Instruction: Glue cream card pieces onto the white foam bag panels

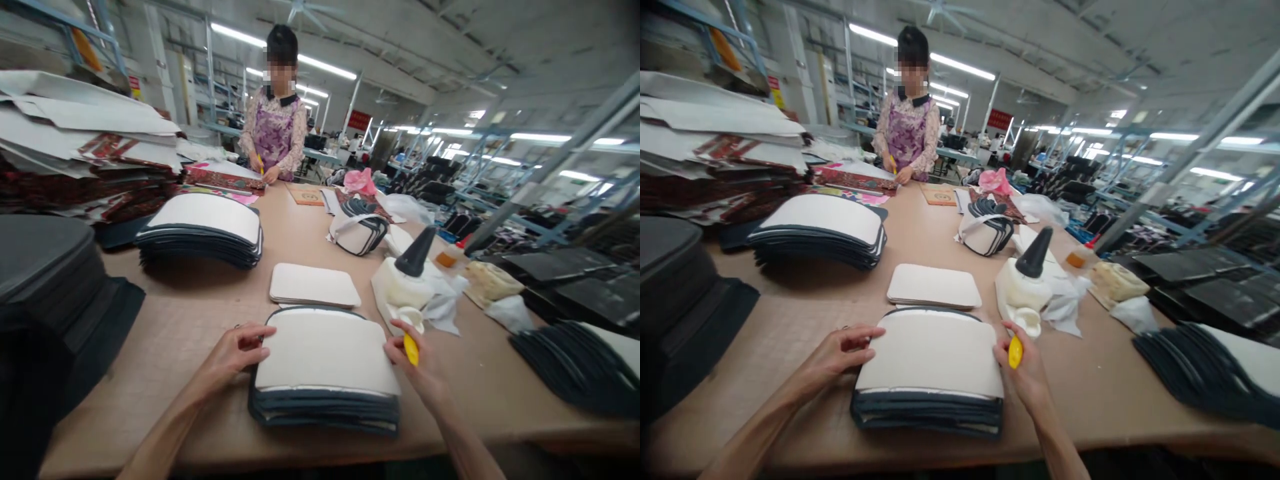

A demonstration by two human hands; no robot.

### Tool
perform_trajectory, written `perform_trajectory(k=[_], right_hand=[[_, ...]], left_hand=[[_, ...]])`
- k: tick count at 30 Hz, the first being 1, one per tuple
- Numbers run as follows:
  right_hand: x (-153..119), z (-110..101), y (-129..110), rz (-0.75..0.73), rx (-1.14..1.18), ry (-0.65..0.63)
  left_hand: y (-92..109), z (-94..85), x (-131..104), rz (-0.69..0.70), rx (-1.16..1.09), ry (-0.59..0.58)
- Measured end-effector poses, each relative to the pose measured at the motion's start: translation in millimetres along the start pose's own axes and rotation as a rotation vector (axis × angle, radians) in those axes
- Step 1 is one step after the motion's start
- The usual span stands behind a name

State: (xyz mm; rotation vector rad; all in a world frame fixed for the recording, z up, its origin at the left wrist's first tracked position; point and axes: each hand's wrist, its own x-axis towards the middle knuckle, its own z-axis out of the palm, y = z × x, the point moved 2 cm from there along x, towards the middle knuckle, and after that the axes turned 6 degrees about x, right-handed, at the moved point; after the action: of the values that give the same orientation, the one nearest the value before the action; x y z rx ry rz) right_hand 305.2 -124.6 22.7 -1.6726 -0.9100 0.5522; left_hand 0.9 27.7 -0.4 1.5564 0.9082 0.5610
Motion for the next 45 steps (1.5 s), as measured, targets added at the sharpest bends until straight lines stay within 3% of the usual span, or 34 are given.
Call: perform_trajectory(k=[17, 20, 22, 24, 25, 29, 31, 33, 36, 39, 45], right_hand=[[-8, 5, -2, -0.101, -0.190, 0.053], [-10, 7, 2, -0.119, -0.221, 0.066], [-12, 8, 4, -0.131, -0.243, 0.092], [-14, 10, 3, -0.158, -0.260, 0.096], [-15, 11, 2, -0.175, -0.266, 0.089], [-28, 8, -1, -0.270, -0.337, 0.181], [-38, 4, -1, -0.359, -0.393, 0.274], [-49, 2, 1, -0.464, -0.419, 0.327], [-62, 5, 6, -0.593, -0.383, 0.296], [-69, 10, 14, -0.653, -0.316, 0.257], [-73, 13, 28, -0.651, -0.323, 0.287]], left_hand=[[-6, -6.3, 9, -0.054, 0.127, 0.004], [-3, -8.9, 11, 0.091, 0.329, 0.018], [10, -5.4, 11, 0.266, 0.520, 0.148], [32, 10.2, 9, 0.484, 0.659, 0.265], [46, 23.6, 8, 0.599, 0.695, 0.269], [95, 93.3, 5, 0.911, 0.751, -0.042], [110, 121.3, 6, 0.951, 0.837, -0.257], [116, 137.5, 8, 0.940, 0.928, -0.433], [117, 144.0, 12, 0.868, 1.009, -0.541], [115, 142.7, 13, 0.801, 1.033, -0.528], [108, 142.0, 18, 0.822, 1.086, -0.500]])
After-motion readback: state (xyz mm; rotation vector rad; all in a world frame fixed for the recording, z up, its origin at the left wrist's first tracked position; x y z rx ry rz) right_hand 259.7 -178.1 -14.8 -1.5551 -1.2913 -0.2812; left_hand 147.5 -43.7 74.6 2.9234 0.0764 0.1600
